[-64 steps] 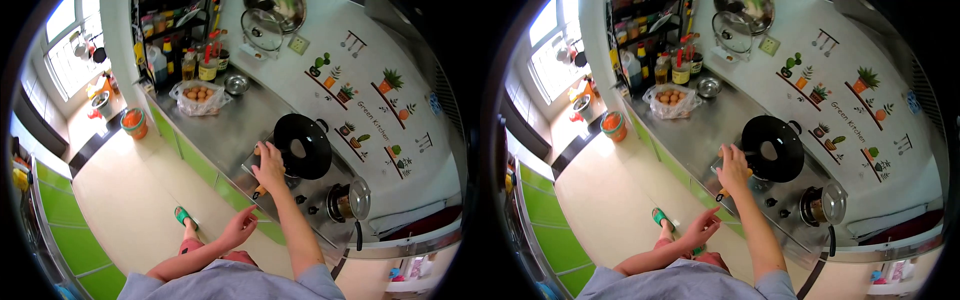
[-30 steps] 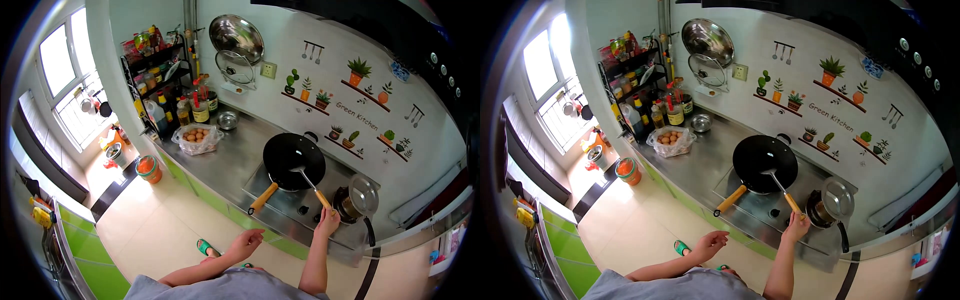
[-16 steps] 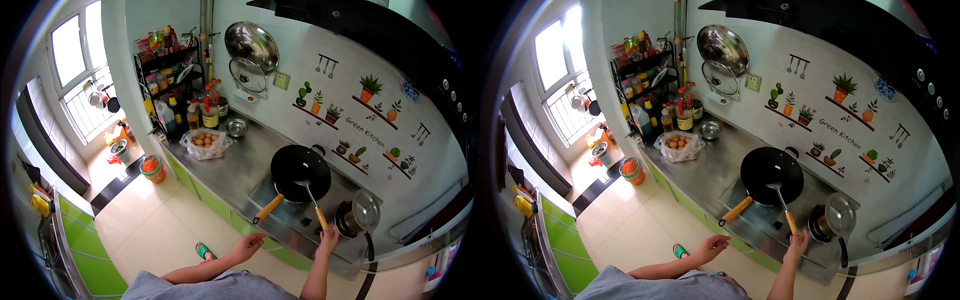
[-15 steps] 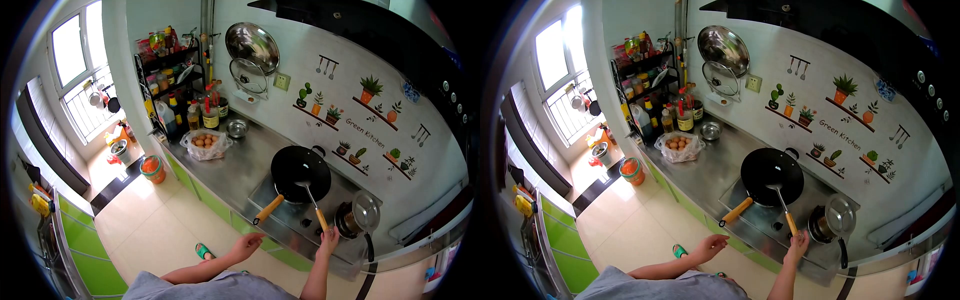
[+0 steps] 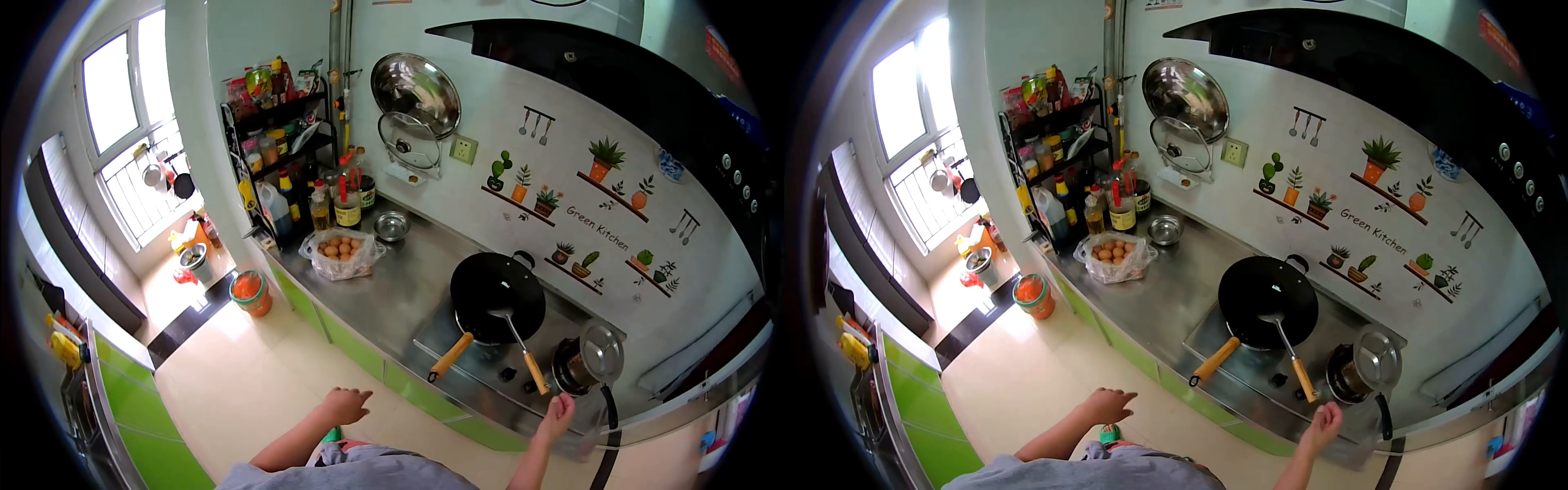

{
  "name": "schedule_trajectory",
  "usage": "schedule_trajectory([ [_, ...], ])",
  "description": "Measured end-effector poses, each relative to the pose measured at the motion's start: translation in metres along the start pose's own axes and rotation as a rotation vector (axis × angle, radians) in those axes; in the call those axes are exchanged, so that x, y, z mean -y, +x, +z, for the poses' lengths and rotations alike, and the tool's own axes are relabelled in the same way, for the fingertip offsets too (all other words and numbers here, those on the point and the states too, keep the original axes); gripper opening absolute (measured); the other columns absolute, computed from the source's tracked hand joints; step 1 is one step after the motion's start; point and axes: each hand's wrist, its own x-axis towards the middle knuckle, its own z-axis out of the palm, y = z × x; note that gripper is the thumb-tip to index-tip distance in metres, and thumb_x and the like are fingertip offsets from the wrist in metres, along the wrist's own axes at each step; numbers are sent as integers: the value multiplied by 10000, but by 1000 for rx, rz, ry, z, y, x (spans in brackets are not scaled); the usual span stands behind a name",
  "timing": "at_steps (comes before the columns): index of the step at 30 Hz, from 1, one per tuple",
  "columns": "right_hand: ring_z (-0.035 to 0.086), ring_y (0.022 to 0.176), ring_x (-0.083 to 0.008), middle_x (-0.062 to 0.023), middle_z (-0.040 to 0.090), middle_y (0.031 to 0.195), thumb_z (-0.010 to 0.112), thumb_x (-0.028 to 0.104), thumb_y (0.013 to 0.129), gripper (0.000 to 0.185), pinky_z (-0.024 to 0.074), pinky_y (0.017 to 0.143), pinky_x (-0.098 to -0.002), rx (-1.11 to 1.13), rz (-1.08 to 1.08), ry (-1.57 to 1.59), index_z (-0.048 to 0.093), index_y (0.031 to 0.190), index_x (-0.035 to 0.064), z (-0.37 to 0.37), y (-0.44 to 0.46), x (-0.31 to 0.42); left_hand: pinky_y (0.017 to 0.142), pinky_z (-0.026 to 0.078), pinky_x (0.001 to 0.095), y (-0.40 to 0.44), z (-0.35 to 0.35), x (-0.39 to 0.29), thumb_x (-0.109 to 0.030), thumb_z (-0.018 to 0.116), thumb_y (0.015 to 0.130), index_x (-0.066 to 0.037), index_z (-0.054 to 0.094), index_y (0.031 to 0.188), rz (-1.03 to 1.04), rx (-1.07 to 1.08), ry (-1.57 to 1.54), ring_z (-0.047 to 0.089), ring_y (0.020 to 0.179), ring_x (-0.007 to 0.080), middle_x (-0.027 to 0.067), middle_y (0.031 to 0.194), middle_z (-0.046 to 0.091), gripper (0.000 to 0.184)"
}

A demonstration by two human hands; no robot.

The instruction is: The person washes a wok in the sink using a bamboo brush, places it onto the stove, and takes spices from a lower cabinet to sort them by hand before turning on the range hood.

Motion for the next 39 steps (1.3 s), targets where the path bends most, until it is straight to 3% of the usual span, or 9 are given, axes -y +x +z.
schedule_trajectory([
  [1, 510, 877, -94, -50, 555, 1040, 568, 45, 892, 123, 411, 808, -221, -83, -89, 92, 547, 1005, 3, 4, -10, 8, 873, 445, 456, -1, -8, 4, -375, 541, 875, -120, 459, 1312, -9, 188, 41, 600, 994, 325, 147, 1072, 625, 512],
  [2, 510, 877, -94, -50, 555, 1040, 568, 45, 892, 123, 411, 808, -221, -87, -87, 92, 547, 1005, 3, 3, -16, 10, 911, 426, 473, -2, -14, 7, -406, 538, 876, -130, 419, 1344, -20, 375, 80, 585, 1034, 326, 145, 1125, 610, 557],
  [9, 551, 824, -95, -16, 609, 899, 583, 240, 924, 204, 429, 741, -231, -97, 74, 71, 592, 910, 36, 32, -57, 40, 906, 442, 421, 0, -40, 28, -355, 523, 900, -136, 403, 1361, 93, 121, 22, 581, 1036, 312, 143, 1123, 607, 524],
  [14, 548, 786, -82, 0, 598, 817, 575, 277, 927, 259, 430, 704, -238, -21, 8, 95, 594, 856, 28, 82, -85, 70, 899, 445, 422, -8, -51, 57, -314, 536, 895, -137, 413, 1352, 126, 210, 11, 586, 1027, 300, 130, 1125, 609, 506],
  [18, 524, 766, -84, -13, 577, 813, 585, 194, 919, 205, 419, 682, -219, 78, -159, 38, 586, 836, 7, 114, -109, 86, 885, 453, 412, -14, -46, 104, -253, 550, 882, -135, 508, 1267, 226, 120, 5, 597, 999, 280, 100, 1087, 629, 405],
  [20, 518, 737, -108, -55, 584, 844, 596, 128, 893, 170, 417, 677, -227, 89, -283, -238, 587, 822, -26, 133, -125, 112, 870, 459, 405, -19, -54, 124, -240, 550, 880, -128, 554, 1199, 225, 119, -14, 603, 980, 273, 95, 1049, 640, 339],
  [27, 579, 781, -199, -97, 606, 870, 617, 87, 848, 120, 459, 713, -290, 119, -374, -189, 606, 810, -27, 214, -165, 118, 822, 478, 396, -39, -77, 201, -245, 526, 889, -108, 642, 1023, 184, 43, -28, 615, 927, 264, 93, 947, 662, 224],
  [30, 593, 772, -222, -99, 614, 841, 624, 66, 832, 93, 469, 716, -307, 203, -521, -307, 609, 812, -24, 245, -182, 142, 826, 477, 397, -51, -88, 224, -259, 514, 898, -111, 638, 1043, 119, 10, -30, 613, 924, 274, 94, 951, 659, 242],
  [39, 596, 754, -194, -94, 607, 828, 621, 41, 828, 71, 473, 705, -283, 373, -486, -301, 619, 877, -10, 310, -169, 151, 877, 456, 393, -40, -91, 249, -264, 542, 888, -118, 624, 1104, -13, 4, -143, 592, 988, 277, 96, 1021, 646, 273],
])
